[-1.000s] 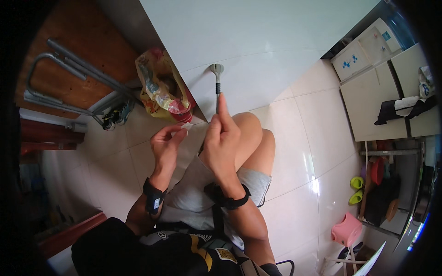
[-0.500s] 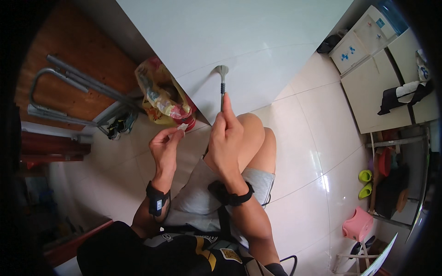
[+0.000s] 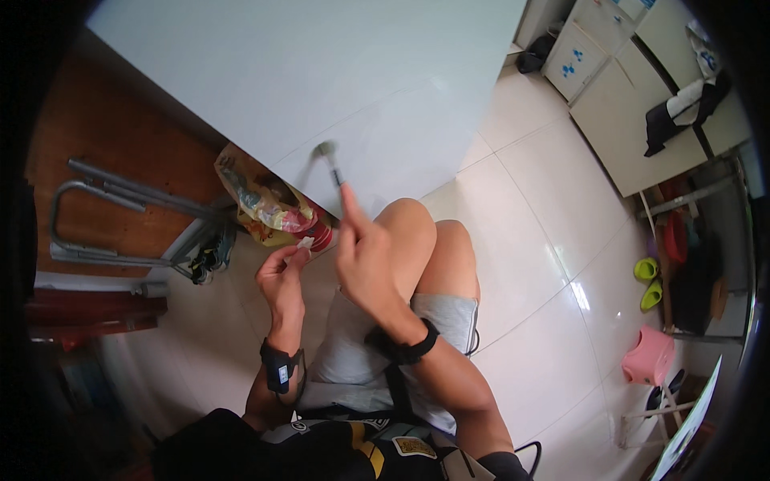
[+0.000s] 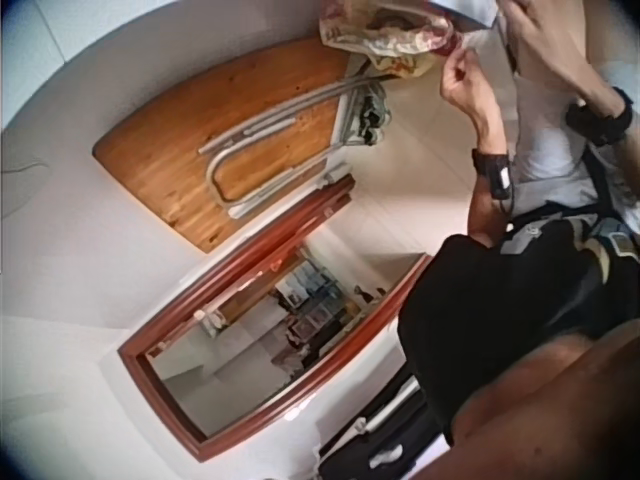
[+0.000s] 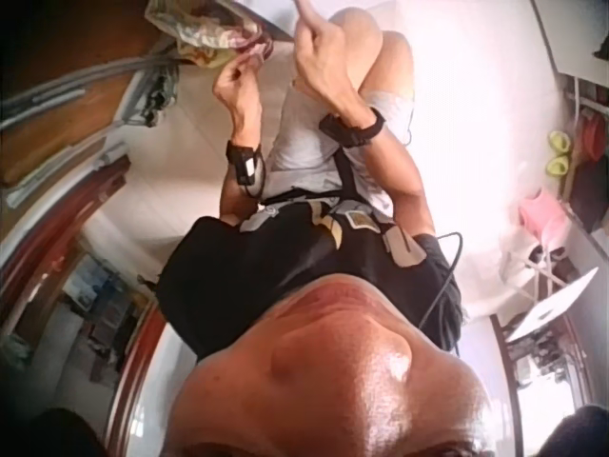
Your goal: The recorder uses a socket wrench to tighten a bolt on a white cabinet door.
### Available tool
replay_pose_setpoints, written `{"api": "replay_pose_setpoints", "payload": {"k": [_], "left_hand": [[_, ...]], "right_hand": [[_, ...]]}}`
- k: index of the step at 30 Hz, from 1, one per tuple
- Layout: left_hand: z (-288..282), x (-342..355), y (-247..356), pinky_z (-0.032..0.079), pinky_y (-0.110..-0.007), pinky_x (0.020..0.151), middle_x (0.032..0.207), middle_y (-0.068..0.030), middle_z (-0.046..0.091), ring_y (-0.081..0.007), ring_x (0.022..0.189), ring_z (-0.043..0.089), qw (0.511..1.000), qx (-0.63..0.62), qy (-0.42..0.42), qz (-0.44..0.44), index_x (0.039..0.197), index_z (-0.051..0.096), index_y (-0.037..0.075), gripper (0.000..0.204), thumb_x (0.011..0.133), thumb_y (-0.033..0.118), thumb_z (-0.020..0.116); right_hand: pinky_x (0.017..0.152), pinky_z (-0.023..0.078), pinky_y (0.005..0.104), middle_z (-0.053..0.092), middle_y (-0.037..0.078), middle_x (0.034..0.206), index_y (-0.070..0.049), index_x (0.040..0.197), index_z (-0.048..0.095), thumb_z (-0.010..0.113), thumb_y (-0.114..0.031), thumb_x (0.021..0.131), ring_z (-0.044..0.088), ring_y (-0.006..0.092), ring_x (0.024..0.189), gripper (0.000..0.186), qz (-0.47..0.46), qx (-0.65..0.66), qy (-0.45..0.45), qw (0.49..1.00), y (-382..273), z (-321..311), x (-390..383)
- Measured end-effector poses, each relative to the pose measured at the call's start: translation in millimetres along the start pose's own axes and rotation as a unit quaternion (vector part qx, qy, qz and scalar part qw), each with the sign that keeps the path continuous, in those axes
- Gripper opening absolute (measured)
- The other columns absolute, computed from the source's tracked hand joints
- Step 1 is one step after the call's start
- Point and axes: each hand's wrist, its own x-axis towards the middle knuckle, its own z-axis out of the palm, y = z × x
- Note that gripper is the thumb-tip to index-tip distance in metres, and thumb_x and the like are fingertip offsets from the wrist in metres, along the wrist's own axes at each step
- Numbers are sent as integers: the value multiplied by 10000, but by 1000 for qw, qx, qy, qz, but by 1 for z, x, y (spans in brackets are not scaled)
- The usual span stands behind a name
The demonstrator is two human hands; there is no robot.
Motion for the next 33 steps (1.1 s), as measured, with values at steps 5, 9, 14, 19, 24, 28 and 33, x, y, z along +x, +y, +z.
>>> {"api": "replay_pose_setpoints", "payload": {"k": [5, 9, 14, 19, 24, 28, 33], "left_hand": [[6, -2, 3, 359, -186, 570, 725, 55, 580, -23, 639, 470, 999, -4, 15, 39, 917, 722, -31, 133, 811, 16, 786], [8, -4, 2, 357, -189, 568, 729, 49, 587, -26, 637, 472, 1000, -7, -4, 17, 914, 716, -41, 135, 814, 22, 782], [5, -7, 3, 486, -230, 736, 886, -77, 695, -113, 790, 628, 1000, 22, 1, 3, 968, 686, -71, 163, 822, -35, 750], [8, -8, 3, 484, -226, 740, 885, -68, 689, -108, 790, 624, 1000, 11, -2, 10, 966, 686, -68, 164, 822, -31, 755], [8, -6, 1, 480, -218, 729, 889, -65, 687, -105, 784, 620, 1000, 1, -19, 18, 950, 688, -59, 154, 817, -27, 760], [18, 1, 14, 510, -248, 749, 947, -82, 708, -126, 838, 635, 988, 53, -12, 142, 900, 682, -60, 74, 833, -74, 707], [51, 30, 74, 556, -348, 837, 1011, -110, 726, -248, 925, 675, 785, 234, -37, 572, 872, 671, -39, 130, 794, -142, 678]], "right_hand": [[482, 416, 360, 516, 135, 548, 6, 1446, 465, 520, 33, 913, 521, 224, 461, 536, -22, -138, 67, 988, -17, -11, 9], [496, 383, 393, 507, 133, 563, -60, 1396, 556, 582, -26, 863, 496, 277, 504, 534, -88, -321, 89, 939, -22, -24, 13], [505, 402, 457, 562, 140, 604, -46, 1359, 576, 610, -27, 789, 536, 323, 534, 572, -107, -377, 73, 917, -33, -23, 16], [501, 448, 417, 625, 82, 609, -64, 1330, 601, 629, -106, 777, 599, 262, 548, 556, -50, -419, 86, 902, -20, -39, 29], [465, 456, 396, 628, 80, 609, -73, 1326, 605, 621, -113, 775, 600, 262, 524, 553, -107, -490, 41, 864, -27, -36, 21], [501, 486, 418, 647, 106, 653, -45, 1365, 555, 601, -114, 804, 635, 304, 573, 566, -31, -417, 58, 906, -26, -47, 38], [516, 447, 451, 601, 187, 627, 60, 1405, 453, 588, 7, 783, 579, 359, 539, 639, -77, -322, 0, 944, -17, -24, 15]]}}
